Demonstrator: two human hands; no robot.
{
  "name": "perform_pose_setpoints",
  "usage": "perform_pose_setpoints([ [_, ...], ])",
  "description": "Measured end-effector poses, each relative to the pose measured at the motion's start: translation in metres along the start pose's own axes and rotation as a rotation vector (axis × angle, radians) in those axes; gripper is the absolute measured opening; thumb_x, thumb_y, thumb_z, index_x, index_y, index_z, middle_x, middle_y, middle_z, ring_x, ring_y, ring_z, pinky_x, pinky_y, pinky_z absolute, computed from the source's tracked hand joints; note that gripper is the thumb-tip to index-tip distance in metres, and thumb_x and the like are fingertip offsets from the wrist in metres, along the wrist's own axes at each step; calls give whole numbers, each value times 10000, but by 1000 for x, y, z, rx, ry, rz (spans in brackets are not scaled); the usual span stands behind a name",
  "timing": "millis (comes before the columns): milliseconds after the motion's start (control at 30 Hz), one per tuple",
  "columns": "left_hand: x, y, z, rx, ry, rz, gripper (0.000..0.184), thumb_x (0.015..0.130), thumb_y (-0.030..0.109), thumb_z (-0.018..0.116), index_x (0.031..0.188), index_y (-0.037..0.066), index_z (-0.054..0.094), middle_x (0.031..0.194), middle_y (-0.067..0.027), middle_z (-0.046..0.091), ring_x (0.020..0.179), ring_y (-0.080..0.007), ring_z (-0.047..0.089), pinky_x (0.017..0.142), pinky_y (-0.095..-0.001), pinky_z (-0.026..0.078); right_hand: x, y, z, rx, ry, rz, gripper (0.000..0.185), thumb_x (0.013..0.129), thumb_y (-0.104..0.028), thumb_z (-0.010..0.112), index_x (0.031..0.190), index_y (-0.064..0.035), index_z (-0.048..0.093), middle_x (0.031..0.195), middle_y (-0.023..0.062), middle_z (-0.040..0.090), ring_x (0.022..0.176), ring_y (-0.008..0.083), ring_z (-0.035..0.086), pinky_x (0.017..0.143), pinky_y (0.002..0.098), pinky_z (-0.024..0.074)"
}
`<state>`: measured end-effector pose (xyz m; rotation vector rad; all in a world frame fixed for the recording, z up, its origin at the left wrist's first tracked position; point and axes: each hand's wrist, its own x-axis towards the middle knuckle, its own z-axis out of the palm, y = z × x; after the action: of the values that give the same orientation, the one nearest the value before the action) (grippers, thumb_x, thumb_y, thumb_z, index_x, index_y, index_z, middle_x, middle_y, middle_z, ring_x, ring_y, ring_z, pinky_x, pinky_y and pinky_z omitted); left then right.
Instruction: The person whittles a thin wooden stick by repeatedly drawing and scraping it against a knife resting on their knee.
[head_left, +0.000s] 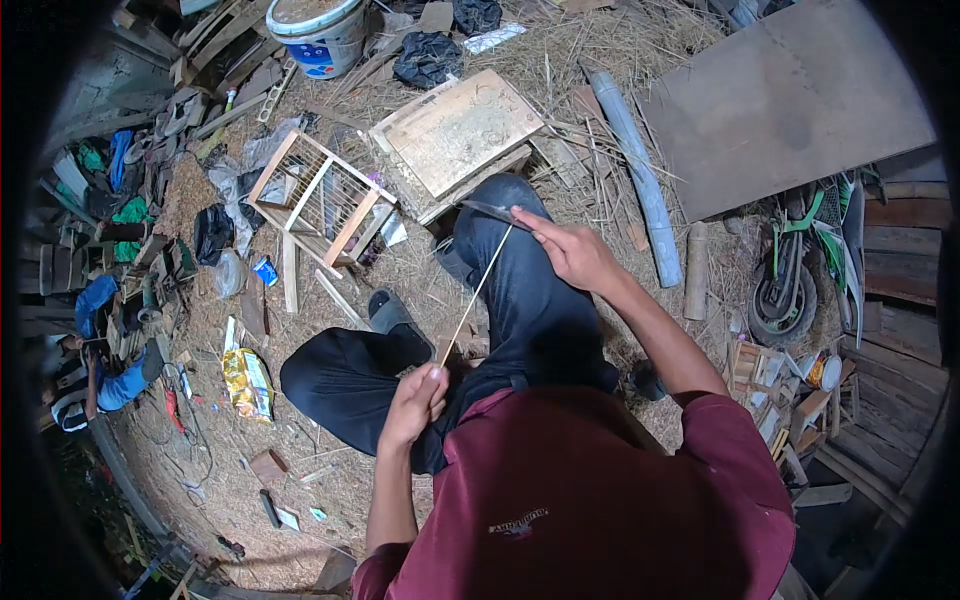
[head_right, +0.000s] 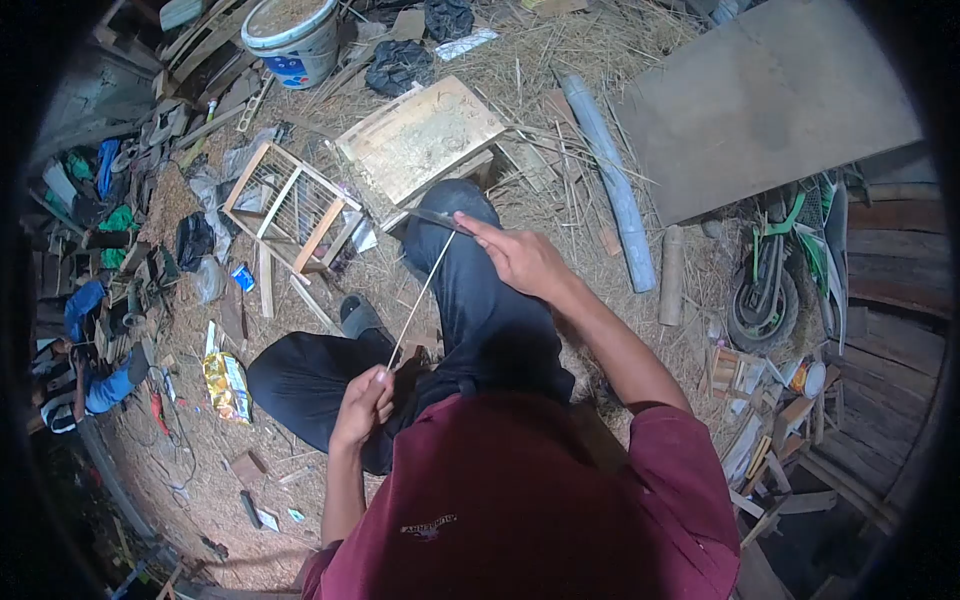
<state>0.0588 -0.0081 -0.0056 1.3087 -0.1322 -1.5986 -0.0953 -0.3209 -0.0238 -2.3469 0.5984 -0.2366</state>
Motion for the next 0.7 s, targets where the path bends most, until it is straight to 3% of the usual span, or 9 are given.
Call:
perform_pose_setpoints([
  [100, -12, 1, -13, -18, 41, 27, 288, 1033, 285, 451, 817, 97, 489, 589, 66, 325, 482, -44, 287, 438, -222, 227, -2, -3, -1, 123, 89, 55, 505, 934, -113, 512, 1417, -251, 459, 995, 205, 661, 767, 388, 656, 657, 447, 529],
  [233, 16, 22, 4, 0, 31, 92, 281, 1037, 268, 426, 818, 98, 474, 605, 43, 350, 488, -56, 313, 418, -214, 255, 2, -8, 5, 217, 229, -67, 508, 936, -104, 502, 1426, -229, 449, 945, 222, 660, 767, 403, 646, 650, 452, 517],
  [400, 95, 61, 63, -191, 18, 152, 227, 1030, 227, 413, 845, 114, 480, 618, 71, 335, 465, -40, 291, 389, -216, 204, 9, -31, 0, 102, 56, -156, 493, 946, -142, 518, 1419, -268, 458, 902, 218, 660, 738, 400, 643, 628, 451, 511],
  [500, 124, 64, 69, -203, 39, 167, 244, 1034, 244, 397, 845, 121, 489, 586, 79, 306, 429, -40, 249, 385, -227, 189, 17, -26, 2, 27, -96, -53, 472, 947, -109, 525, 1399, -241, 491, 1095, 183, 658, 884, 381, 663, 735, 419, 547],
  [700, 103, 23, 60, 113, 171, 326, 314, 1059, 278, 357, 848, 95, 499, 567, 82, 306, 425, -44, 241, 394, -236, 207, 18, -18, 4, 27, -44, -32, 467, 947, -106, 514, 1396, -232, 491, 1129, 179, 646, 854, 396, 658, 722, 434, 543],
])
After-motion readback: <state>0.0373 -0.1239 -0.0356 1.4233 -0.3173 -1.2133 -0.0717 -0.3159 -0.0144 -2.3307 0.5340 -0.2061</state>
